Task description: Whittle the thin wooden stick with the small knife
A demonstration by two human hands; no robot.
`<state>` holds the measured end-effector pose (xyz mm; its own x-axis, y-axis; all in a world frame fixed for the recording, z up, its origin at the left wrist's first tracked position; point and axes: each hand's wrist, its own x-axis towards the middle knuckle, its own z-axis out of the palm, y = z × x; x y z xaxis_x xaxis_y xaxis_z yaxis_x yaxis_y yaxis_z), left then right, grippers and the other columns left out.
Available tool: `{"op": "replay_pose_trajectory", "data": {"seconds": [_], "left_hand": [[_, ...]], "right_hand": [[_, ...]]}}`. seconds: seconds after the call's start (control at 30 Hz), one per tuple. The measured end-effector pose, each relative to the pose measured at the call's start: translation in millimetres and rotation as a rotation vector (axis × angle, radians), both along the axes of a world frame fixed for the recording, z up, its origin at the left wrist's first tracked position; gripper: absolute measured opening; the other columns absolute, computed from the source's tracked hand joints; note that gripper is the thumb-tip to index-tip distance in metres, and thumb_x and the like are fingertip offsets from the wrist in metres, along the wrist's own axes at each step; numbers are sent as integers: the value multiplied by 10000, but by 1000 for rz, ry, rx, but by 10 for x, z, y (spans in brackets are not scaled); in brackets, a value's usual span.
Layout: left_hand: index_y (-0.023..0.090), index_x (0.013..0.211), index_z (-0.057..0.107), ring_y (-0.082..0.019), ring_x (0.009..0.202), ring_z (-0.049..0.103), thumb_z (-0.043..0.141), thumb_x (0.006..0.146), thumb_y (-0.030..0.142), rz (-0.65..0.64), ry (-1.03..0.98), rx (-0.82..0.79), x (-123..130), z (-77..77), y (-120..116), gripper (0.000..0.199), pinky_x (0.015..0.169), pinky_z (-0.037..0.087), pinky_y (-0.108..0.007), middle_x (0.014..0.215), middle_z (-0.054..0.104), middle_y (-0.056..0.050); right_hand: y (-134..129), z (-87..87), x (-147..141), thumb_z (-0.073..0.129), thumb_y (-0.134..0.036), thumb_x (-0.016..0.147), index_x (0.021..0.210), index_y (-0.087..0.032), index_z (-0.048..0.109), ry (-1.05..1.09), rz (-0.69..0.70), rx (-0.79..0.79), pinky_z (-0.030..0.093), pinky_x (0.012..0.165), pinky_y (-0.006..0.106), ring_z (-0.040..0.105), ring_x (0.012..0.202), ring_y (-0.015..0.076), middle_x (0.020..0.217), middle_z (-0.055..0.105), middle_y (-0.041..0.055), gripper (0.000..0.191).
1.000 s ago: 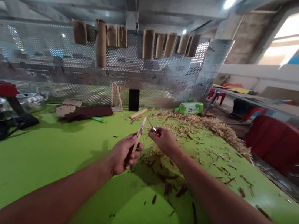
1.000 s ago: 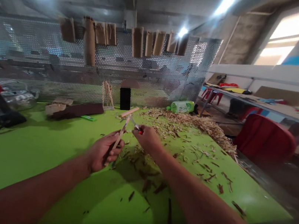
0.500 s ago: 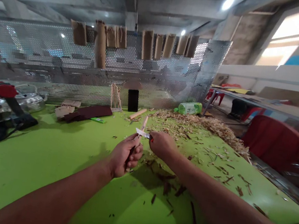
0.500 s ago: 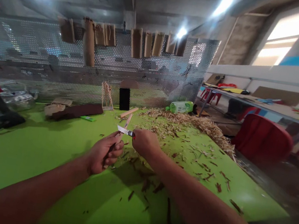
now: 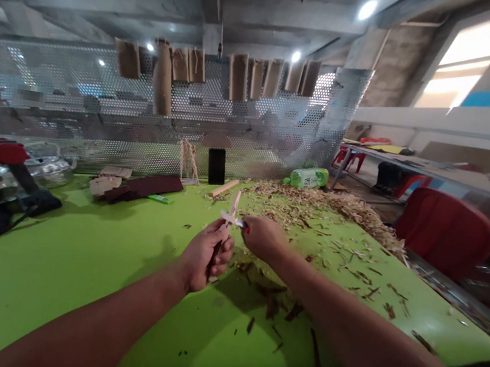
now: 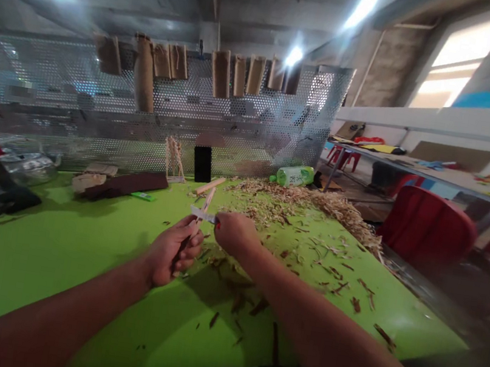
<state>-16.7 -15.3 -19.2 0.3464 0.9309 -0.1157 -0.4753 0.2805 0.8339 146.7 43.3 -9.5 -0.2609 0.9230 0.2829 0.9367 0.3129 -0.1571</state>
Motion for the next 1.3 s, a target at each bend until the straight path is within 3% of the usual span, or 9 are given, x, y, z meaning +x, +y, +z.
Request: {"op": "replay_pose_trajectory", "data": {"seconds": [0.07, 0.23, 0.37, 0.5, 0.73, 0.83, 1.07, 1.3], "left_hand": [[265, 1047, 487, -30, 377, 298, 570, 899, 275, 16, -2, 1, -6, 4, 12, 170, 307, 217, -109, 670, 434, 74], [249, 987, 479, -25, 366, 263, 592, 890, 297, 7, 29, 8, 13, 67, -38, 157, 303, 199, -105, 645, 403, 85], [286, 1194, 500, -30, 370, 275, 547, 919, 283, -35, 45, 5, 48, 104, -111, 279, 307, 190, -110, 648, 388, 80], [313, 1425, 395, -31, 377, 286, 503, 937, 240, -89, 47, -6, 76, 93, -164, 505, 311, 182, -115, 656, 386, 72], [340, 1513, 293, -33, 372, 284, 559, 923, 299, -215, 44, 59, 69, 70, -248, 649, 309, 226, -120, 649, 421, 73], [354, 1491, 328, -33, 381, 307, 571, 916, 299, -136, 23, 72, 49, 59, -180, 627, 313, 242, -114, 660, 419, 73], [353, 1426, 416, -33, 403, 350, 602, 896, 307, -39, 74, 114, -2, 4, -61, 563, 323, 277, -118, 707, 457, 60], [320, 1379, 451, -27, 383, 286, 595, 902, 340, -86, 73, 73, -5, 54, -79, 499, 306, 213, -110, 670, 398, 78]], "right_hand": [[-84, -13, -110, 442, -276, 887, 895, -214, 728, -39, 50, -15, 371, 630, 253, 652, 722, 191, 842, 735, 94, 292], [-90, 18, -113, 430, -272, 896, 933, -208, 724, -92, 12, -16, 407, 665, 265, 667, 749, 206, 862, 734, 112, 303], [8, 62, 9, 416, -288, 908, 975, -212, 727, -65, -68, -8, 424, 708, 268, 674, 801, 209, 908, 739, 117, 328], [173, 105, 158, 423, -287, 896, 979, -201, 736, -28, -164, 19, 430, 725, 274, 681, 859, 229, 941, 738, 135, 334], [582, 133, 671, 439, -256, 873, 1066, -157, 730, 215, -441, -84, 419, 673, 281, 681, 865, 260, 1010, 723, 184, 362], [552, 106, 658, 429, -297, 893, 1056, -161, 731, 281, -378, -11, 392, 646, 262, 670, 825, 232, 944, 732, 152, 369], [183, -32, 143, 475, -285, 848, 919, -203, 726, 200, -47, 86, 329, 605, 251, 610, 696, 178, 803, 721, 66, 273], [74, -39, 20, 456, -303, 881, 925, -199, 709, 19, -8, 92, 337, 633, 260, 627, 735, 192, 869, 727, 103, 277]]}}
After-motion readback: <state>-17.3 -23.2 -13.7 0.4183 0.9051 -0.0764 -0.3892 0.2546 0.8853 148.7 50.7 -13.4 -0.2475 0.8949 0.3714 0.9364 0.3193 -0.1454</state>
